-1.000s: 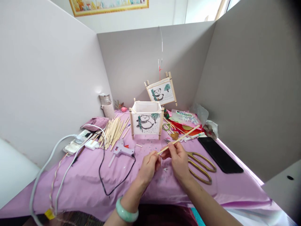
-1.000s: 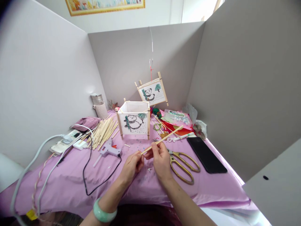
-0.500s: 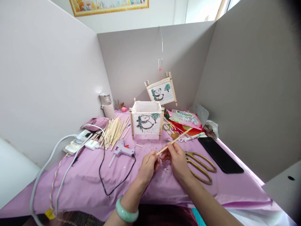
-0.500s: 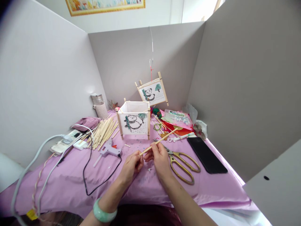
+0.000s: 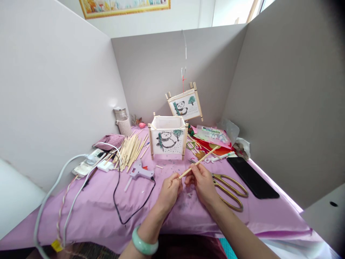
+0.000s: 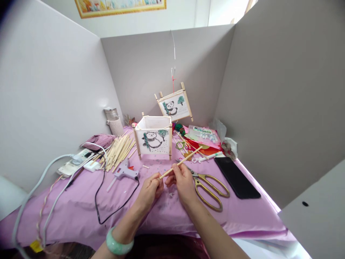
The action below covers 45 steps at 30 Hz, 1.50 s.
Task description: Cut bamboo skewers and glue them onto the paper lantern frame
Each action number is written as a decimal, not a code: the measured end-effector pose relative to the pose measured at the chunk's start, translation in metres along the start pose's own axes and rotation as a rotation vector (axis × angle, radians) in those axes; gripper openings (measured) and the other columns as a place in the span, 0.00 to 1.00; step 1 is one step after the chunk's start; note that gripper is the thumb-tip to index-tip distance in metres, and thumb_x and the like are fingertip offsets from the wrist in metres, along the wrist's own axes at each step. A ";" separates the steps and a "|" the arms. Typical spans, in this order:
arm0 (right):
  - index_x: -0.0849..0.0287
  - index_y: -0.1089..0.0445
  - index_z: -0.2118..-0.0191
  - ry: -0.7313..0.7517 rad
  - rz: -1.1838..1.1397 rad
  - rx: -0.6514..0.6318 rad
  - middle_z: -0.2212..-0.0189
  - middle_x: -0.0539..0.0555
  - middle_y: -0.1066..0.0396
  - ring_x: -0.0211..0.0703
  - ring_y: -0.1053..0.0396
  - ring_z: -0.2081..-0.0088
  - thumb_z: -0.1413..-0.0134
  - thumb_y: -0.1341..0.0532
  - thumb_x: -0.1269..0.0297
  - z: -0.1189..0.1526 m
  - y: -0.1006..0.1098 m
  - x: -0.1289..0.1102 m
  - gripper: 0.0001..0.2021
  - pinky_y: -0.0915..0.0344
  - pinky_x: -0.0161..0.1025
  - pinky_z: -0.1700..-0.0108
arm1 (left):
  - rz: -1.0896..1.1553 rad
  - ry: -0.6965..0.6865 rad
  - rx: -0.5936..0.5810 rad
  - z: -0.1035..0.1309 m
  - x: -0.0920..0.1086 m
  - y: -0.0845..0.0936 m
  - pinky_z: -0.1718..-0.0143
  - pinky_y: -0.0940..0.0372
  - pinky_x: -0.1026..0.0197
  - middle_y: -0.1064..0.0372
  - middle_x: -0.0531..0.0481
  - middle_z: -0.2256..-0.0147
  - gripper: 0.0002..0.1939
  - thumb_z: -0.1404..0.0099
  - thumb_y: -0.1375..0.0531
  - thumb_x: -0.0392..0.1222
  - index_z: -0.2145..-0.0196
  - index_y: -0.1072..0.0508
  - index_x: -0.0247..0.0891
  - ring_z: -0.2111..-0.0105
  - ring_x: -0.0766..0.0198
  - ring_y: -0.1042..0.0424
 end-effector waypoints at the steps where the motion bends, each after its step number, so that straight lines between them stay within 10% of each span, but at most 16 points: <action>1: 0.58 0.38 0.70 -0.017 -0.016 -0.002 0.80 0.46 0.29 0.34 0.33 0.82 0.47 0.37 0.51 0.000 0.000 0.000 0.16 0.35 0.29 0.80 | 0.007 -0.001 0.002 0.000 0.000 0.000 0.84 0.58 0.65 0.52 0.60 0.85 0.10 0.42 0.53 0.37 0.80 0.45 0.41 0.85 0.70 0.56; 20: 0.60 0.36 0.73 -0.051 -0.035 0.070 0.82 0.47 0.31 0.32 0.36 0.84 0.49 0.36 0.51 -0.002 0.002 -0.001 0.17 0.39 0.27 0.83 | 0.064 0.029 -0.028 0.002 0.008 -0.003 0.83 0.58 0.66 0.48 0.60 0.86 0.09 0.39 0.48 0.41 0.76 0.37 0.38 0.85 0.71 0.53; 45: 0.55 0.35 0.65 0.560 0.686 0.141 0.78 0.48 0.31 0.40 0.31 0.76 0.39 0.43 0.62 0.020 -0.001 -0.013 0.05 0.35 0.38 0.68 | -0.402 -0.092 -0.015 -0.001 0.014 -0.006 0.76 0.50 0.63 0.45 0.56 0.83 0.13 0.38 0.55 0.38 0.78 0.41 0.40 0.80 0.65 0.44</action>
Point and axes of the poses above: each hand's wrist, its own z-axis away from the middle knuckle, its own y-axis out of the back of the hand, x = y × z, the point moved 2 cm from there along -z, towards the middle knuckle
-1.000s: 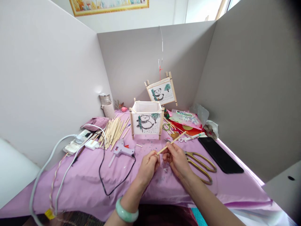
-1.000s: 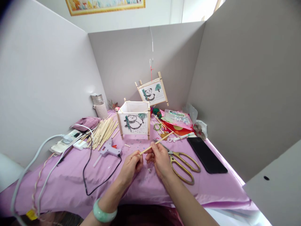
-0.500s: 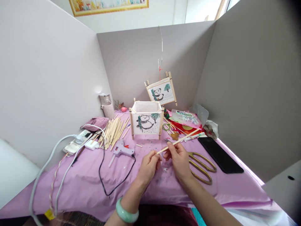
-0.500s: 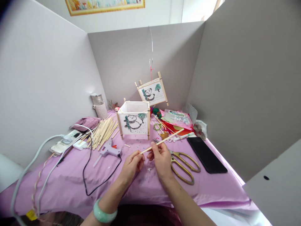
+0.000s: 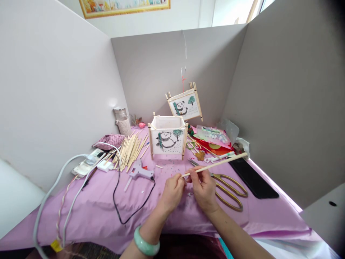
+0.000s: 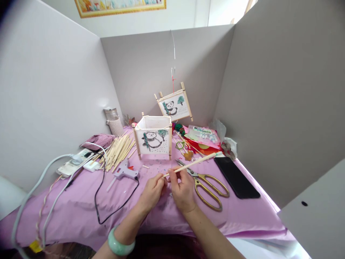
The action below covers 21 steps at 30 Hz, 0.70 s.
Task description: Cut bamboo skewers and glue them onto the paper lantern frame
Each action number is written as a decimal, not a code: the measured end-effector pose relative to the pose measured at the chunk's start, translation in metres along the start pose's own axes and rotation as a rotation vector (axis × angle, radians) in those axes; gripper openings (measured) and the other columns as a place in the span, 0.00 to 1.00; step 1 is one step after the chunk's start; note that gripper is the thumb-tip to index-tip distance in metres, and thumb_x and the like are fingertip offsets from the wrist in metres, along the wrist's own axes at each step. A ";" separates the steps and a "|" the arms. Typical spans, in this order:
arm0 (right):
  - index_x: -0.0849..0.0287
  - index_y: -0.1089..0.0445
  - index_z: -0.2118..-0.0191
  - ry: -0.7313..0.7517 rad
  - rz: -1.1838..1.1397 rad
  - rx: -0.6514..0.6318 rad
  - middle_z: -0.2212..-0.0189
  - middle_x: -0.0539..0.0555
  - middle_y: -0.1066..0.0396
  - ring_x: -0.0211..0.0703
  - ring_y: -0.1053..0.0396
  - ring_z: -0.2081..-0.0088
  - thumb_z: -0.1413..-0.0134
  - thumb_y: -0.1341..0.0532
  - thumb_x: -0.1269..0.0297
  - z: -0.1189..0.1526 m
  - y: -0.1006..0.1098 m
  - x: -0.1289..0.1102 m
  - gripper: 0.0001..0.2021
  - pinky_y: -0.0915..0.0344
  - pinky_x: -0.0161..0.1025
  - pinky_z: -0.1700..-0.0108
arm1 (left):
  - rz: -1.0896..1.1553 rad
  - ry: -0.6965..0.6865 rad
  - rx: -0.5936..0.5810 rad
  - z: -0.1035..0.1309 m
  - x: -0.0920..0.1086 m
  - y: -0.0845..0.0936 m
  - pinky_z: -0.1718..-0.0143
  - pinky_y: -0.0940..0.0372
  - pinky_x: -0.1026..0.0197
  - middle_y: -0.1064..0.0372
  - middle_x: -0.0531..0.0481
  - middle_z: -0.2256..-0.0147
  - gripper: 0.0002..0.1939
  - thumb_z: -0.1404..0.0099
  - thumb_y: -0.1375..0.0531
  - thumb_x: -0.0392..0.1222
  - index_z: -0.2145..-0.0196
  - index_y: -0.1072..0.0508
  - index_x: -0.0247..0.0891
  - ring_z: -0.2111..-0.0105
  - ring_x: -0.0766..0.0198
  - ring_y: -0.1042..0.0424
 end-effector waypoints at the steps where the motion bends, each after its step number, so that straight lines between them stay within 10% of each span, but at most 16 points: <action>1: 0.55 0.35 0.65 0.026 0.017 0.006 0.77 0.48 0.31 0.40 0.31 0.75 0.39 0.43 0.62 0.000 0.000 0.000 0.04 0.36 0.38 0.68 | 0.005 0.006 -0.004 0.000 -0.001 0.000 0.76 0.50 0.63 0.45 0.56 0.83 0.13 0.37 0.55 0.39 0.78 0.40 0.40 0.81 0.66 0.44; 13: 0.55 0.35 0.67 0.040 0.026 0.016 0.79 0.48 0.31 0.40 0.32 0.76 0.40 0.42 0.61 0.002 0.001 -0.001 0.06 0.36 0.38 0.68 | -0.022 0.033 0.004 -0.003 0.001 0.000 0.76 0.53 0.63 0.49 0.57 0.82 0.11 0.41 0.54 0.39 0.80 0.43 0.40 0.79 0.66 0.47; 21: 0.55 0.39 0.68 -0.337 -0.354 0.016 0.84 0.44 0.34 0.36 0.35 0.82 0.41 0.42 0.53 -0.009 -0.003 0.003 0.12 0.38 0.32 0.77 | 0.109 0.050 -0.039 0.002 -0.002 0.000 0.79 0.53 0.64 0.49 0.58 0.84 0.12 0.39 0.55 0.40 0.79 0.42 0.40 0.83 0.68 0.49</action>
Point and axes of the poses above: each hand's wrist, its own z-axis away from the middle knuckle, its own y-axis out of the back of the hand, x = y × z, the point moved 2 cm from there along -z, towards the middle knuckle
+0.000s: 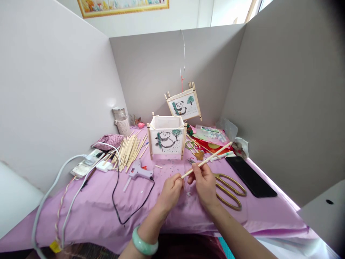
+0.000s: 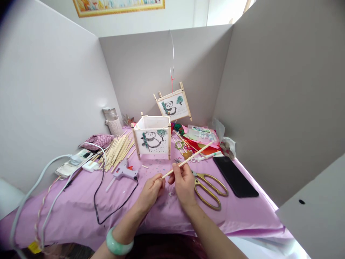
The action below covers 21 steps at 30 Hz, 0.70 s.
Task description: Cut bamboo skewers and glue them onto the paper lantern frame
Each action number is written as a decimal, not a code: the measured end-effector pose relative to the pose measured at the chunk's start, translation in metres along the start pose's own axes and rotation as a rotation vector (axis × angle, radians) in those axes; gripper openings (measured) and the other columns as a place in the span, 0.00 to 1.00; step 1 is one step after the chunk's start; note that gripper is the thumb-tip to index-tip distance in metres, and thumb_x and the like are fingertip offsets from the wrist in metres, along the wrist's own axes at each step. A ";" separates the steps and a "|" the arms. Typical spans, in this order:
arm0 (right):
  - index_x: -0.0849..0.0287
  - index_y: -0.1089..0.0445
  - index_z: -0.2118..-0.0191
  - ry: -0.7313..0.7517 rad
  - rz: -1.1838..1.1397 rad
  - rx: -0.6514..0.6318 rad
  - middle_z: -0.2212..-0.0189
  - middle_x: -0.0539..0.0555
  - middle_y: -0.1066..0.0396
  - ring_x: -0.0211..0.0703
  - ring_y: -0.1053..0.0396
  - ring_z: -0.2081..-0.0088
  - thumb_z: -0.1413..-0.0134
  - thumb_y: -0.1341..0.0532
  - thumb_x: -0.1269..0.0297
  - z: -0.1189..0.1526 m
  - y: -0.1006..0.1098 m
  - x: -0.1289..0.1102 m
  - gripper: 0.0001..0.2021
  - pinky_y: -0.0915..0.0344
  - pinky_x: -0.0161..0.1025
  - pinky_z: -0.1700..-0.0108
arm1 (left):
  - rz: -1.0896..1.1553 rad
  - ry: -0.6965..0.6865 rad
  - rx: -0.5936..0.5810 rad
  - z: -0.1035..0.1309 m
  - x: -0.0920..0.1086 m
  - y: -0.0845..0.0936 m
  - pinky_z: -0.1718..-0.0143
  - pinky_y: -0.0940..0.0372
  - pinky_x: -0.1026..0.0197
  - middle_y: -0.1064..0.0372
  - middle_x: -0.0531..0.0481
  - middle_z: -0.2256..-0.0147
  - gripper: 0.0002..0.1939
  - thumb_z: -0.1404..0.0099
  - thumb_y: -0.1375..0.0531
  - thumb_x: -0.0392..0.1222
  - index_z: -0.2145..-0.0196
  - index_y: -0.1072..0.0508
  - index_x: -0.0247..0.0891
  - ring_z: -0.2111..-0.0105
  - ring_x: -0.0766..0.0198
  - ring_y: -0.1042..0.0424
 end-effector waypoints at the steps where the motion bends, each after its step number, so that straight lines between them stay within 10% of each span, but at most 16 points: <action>1: 0.55 0.39 0.69 -0.023 -0.022 -0.002 0.85 0.43 0.35 0.36 0.36 0.83 0.41 0.42 0.52 -0.001 0.000 0.000 0.13 0.38 0.32 0.78 | 0.040 0.008 -0.011 0.000 0.000 0.000 0.79 0.53 0.64 0.49 0.58 0.84 0.12 0.38 0.54 0.41 0.78 0.41 0.40 0.83 0.68 0.50; 21: 0.55 0.39 0.70 0.020 0.076 0.063 0.84 0.44 0.35 0.35 0.35 0.81 0.42 0.41 0.52 0.000 0.002 0.000 0.13 0.37 0.31 0.77 | 0.115 -0.006 -0.004 0.000 -0.004 -0.002 0.79 0.51 0.66 0.43 0.58 0.82 0.12 0.36 0.48 0.47 0.70 0.34 0.37 0.82 0.69 0.46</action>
Point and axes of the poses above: each hand's wrist, its own z-axis away from the middle knuckle, its own y-axis out of the back of the hand, x = y × z, the point moved 2 cm from there along -z, towards the middle knuckle
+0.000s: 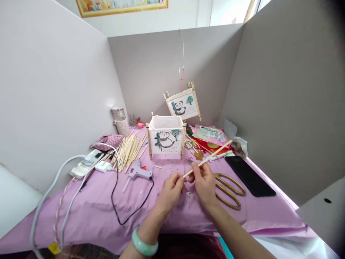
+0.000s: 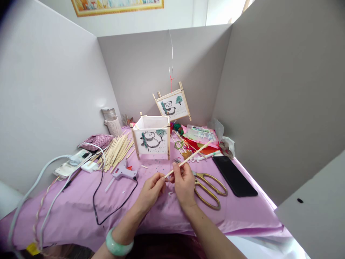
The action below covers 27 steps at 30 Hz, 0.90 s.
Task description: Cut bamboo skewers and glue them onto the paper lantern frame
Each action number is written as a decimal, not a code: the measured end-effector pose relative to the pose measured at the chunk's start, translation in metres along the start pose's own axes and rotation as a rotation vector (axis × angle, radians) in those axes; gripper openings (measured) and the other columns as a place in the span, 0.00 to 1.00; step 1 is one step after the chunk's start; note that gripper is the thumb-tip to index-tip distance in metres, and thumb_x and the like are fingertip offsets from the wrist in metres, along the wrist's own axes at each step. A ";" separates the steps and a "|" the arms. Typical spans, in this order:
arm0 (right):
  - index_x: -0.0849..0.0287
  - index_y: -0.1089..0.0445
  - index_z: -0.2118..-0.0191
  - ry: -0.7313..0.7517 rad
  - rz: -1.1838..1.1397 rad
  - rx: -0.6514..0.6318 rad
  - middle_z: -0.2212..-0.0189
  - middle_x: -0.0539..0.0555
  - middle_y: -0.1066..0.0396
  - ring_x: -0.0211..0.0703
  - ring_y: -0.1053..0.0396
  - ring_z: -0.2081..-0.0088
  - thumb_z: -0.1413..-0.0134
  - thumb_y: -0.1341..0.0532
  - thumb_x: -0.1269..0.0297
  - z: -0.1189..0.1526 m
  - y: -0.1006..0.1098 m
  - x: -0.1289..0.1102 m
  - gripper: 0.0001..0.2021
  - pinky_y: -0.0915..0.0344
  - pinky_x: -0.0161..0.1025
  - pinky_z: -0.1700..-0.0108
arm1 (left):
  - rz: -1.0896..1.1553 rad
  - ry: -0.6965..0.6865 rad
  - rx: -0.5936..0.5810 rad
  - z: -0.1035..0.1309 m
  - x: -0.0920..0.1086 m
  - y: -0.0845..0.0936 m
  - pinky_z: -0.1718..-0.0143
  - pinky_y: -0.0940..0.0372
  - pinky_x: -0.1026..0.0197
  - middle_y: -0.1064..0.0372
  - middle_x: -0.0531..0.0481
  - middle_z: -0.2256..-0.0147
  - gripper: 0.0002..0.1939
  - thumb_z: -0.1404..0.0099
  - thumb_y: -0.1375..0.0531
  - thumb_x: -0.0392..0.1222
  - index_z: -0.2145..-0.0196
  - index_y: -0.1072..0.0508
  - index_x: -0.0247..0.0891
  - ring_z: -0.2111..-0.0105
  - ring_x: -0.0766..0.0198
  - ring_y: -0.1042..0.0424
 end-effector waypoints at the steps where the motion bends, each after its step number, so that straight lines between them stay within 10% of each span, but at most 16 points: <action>1: 0.55 0.39 0.70 0.010 0.006 0.000 0.83 0.44 0.34 0.35 0.35 0.81 0.42 0.41 0.52 0.000 0.000 0.000 0.13 0.37 0.31 0.77 | -0.016 -0.008 -0.001 0.000 0.000 0.000 0.79 0.50 0.66 0.43 0.58 0.82 0.12 0.35 0.49 0.47 0.70 0.34 0.38 0.82 0.68 0.46; 27: 0.56 0.38 0.65 0.166 0.114 -0.035 0.77 0.47 0.31 0.38 0.32 0.78 0.37 0.46 0.56 0.006 0.001 0.004 0.09 0.33 0.35 0.72 | -0.070 0.006 0.025 -0.002 -0.001 0.001 0.78 0.49 0.66 0.43 0.58 0.82 0.11 0.34 0.51 0.44 0.71 0.34 0.37 0.82 0.69 0.45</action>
Point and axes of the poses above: each hand's wrist, its own z-axis away from the middle knuckle, its own y-axis out of the back of the hand, x = y × z, the point moved 2 cm from there along -z, towards the middle knuckle
